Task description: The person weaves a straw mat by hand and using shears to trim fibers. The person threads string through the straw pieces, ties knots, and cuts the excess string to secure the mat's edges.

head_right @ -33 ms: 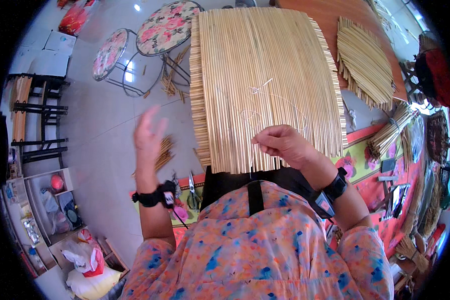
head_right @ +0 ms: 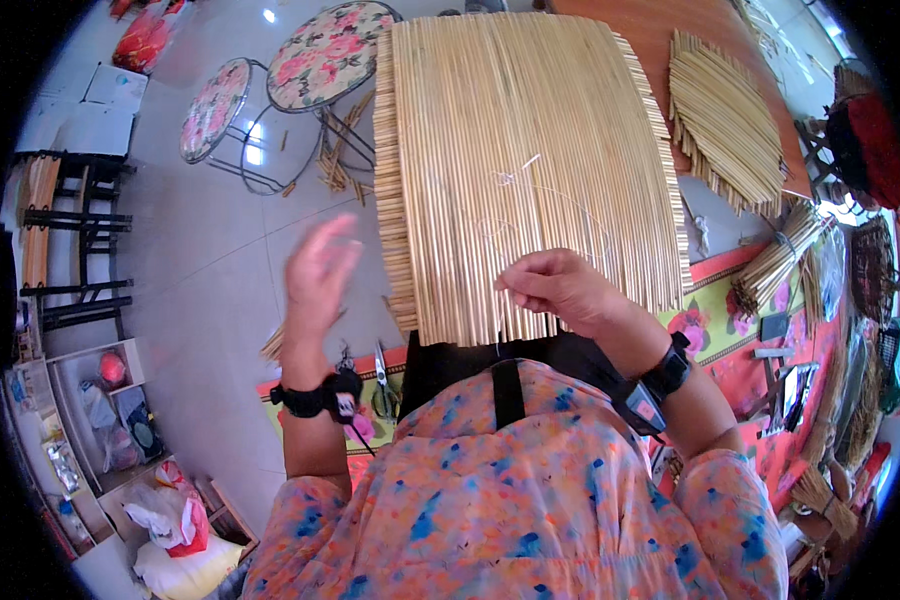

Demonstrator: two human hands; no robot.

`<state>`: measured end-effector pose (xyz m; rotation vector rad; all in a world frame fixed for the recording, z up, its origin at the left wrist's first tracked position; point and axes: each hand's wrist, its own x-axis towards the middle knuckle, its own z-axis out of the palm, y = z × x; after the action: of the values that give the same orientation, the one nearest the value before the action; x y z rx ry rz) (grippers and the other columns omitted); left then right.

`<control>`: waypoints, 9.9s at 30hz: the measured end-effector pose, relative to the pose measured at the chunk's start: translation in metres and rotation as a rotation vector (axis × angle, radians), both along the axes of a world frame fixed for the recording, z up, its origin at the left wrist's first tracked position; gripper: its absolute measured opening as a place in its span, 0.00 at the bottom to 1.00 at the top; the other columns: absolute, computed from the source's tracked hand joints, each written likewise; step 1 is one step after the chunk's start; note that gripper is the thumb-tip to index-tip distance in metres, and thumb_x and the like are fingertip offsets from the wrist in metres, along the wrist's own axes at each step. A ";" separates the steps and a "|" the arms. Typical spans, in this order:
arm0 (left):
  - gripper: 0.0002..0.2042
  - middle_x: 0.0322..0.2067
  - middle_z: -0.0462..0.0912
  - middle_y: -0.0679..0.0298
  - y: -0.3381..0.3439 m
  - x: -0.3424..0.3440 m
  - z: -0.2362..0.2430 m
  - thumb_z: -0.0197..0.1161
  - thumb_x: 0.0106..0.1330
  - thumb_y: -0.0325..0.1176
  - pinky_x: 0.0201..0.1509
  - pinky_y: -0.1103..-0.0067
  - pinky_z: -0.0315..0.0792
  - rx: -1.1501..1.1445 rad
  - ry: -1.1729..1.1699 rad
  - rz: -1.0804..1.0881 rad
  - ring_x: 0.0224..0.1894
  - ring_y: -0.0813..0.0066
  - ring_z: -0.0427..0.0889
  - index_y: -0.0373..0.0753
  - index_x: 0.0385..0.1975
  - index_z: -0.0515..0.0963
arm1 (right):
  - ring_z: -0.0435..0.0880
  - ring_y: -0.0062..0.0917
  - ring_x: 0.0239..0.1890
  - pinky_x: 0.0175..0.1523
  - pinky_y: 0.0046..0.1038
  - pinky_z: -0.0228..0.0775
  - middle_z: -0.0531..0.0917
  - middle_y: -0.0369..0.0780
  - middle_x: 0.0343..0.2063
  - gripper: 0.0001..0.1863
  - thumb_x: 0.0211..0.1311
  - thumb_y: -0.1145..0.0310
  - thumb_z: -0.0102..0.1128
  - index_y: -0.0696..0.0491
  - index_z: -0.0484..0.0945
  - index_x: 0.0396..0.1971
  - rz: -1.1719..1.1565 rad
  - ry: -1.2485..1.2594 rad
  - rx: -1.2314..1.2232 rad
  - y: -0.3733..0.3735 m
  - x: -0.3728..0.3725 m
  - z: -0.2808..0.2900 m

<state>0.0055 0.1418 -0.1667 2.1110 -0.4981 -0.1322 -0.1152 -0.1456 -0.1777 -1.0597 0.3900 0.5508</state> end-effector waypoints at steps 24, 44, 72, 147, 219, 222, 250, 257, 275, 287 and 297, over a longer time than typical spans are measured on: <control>0.38 0.61 0.58 0.44 0.145 0.051 -0.012 0.60 0.58 0.50 0.63 0.62 0.58 0.892 -0.368 0.754 0.65 0.49 0.54 0.36 0.63 0.53 | 0.72 0.12 0.26 0.33 0.15 0.65 0.79 0.33 0.25 0.11 0.60 0.72 0.54 0.59 0.79 0.41 -0.246 -0.211 -0.617 -0.062 0.001 -0.012; 0.14 0.41 0.79 0.58 -0.031 0.033 -0.093 0.57 0.61 0.26 0.48 0.75 0.73 -0.640 0.984 0.151 0.41 0.71 0.80 0.29 0.46 0.72 | 0.80 0.28 0.41 0.48 0.28 0.69 0.82 0.41 0.38 0.20 0.54 0.62 0.59 0.55 0.77 0.46 -0.498 0.007 -1.581 -0.240 -0.035 -0.134; 0.12 0.49 0.68 0.48 -0.050 -0.004 -0.085 0.56 0.53 0.18 0.54 0.65 0.65 0.161 -0.190 0.155 0.55 0.48 0.67 0.37 0.37 0.73 | 0.76 0.19 0.32 0.36 0.22 0.68 0.79 0.34 0.31 0.22 0.55 0.66 0.59 0.59 0.74 0.49 -0.613 0.075 -1.086 -0.231 -0.031 -0.148; 0.19 0.41 0.78 0.59 -0.032 0.016 -0.080 0.65 0.57 0.29 0.47 0.76 0.71 -0.581 0.875 0.284 0.41 0.72 0.78 0.31 0.46 0.71 | 0.80 0.24 0.26 0.31 0.26 0.71 0.81 0.38 0.27 0.15 0.59 0.62 0.55 0.58 0.79 0.39 -0.608 0.121 -0.507 -0.232 -0.033 -0.133; 0.20 0.45 0.76 0.51 -0.022 0.023 -0.077 0.59 0.61 0.29 0.46 0.69 0.77 -0.484 0.906 0.188 0.44 0.61 0.79 0.27 0.52 0.65 | 0.81 0.24 0.32 0.39 0.30 0.75 0.82 0.39 0.32 0.17 0.62 0.59 0.56 0.59 0.77 0.40 -0.566 0.206 -0.210 -0.224 -0.042 -0.122; 0.20 0.45 0.76 0.51 -0.024 0.021 -0.072 0.59 0.61 0.27 0.46 0.68 0.77 -0.468 0.898 0.210 0.44 0.60 0.79 0.27 0.51 0.66 | 0.81 0.24 0.31 0.39 0.29 0.74 0.82 0.38 0.31 0.17 0.61 0.58 0.56 0.58 0.78 0.38 -0.532 0.183 -0.153 -0.224 -0.033 -0.123; 0.21 0.47 0.76 0.57 0.030 0.197 -0.073 0.59 0.62 0.35 0.55 0.75 0.67 0.191 0.381 0.047 0.49 0.69 0.75 0.31 0.52 0.68 | 0.81 0.32 0.30 0.32 0.37 0.77 0.79 0.41 0.32 0.13 0.59 0.64 0.60 0.58 0.74 0.37 -0.930 0.299 -0.116 -0.087 0.008 -0.095; 0.18 0.47 0.73 0.53 -0.011 0.121 -0.027 0.66 0.52 0.30 0.58 0.70 0.65 0.445 -0.413 -0.031 0.53 0.55 0.70 0.38 0.44 0.74 | 0.82 0.33 0.33 0.35 0.39 0.78 0.79 0.42 0.35 0.16 0.60 0.62 0.58 0.58 0.73 0.41 -0.922 0.372 0.052 -0.083 0.002 -0.128; 0.03 0.28 0.77 0.58 -0.024 0.055 -0.041 0.58 0.56 0.28 0.35 0.67 0.71 0.596 -0.414 -0.008 0.32 0.58 0.77 0.36 0.26 0.74 | 0.79 0.29 0.39 0.43 0.35 0.73 0.79 0.39 0.38 0.18 0.59 0.65 0.57 0.57 0.72 0.46 -0.691 0.235 0.175 -0.069 -0.010 -0.119; 0.08 0.30 0.79 0.59 -0.103 -0.015 0.051 0.50 0.69 0.35 0.31 0.84 0.75 -0.656 0.922 -0.205 0.28 0.77 0.79 0.37 0.36 0.69 | 0.71 0.13 0.28 0.34 0.16 0.66 0.78 0.35 0.36 0.12 0.61 0.75 0.52 0.56 0.71 0.45 -0.337 -0.339 0.000 -0.017 -0.022 0.009; 0.05 0.31 0.79 0.61 -0.128 -0.027 0.042 0.49 0.69 0.32 0.33 0.83 0.75 -0.615 0.780 -0.184 0.31 0.77 0.79 0.37 0.35 0.69 | 0.75 0.13 0.28 0.35 0.15 0.70 0.79 0.33 0.24 0.08 0.65 0.71 0.53 0.59 0.78 0.37 -0.094 -0.361 -0.012 0.008 -0.021 0.016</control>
<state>-0.0217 0.0135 -0.1243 1.2701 -0.2093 -0.7691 -0.1365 -0.1378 -0.1620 -1.1215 0.1239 0.2653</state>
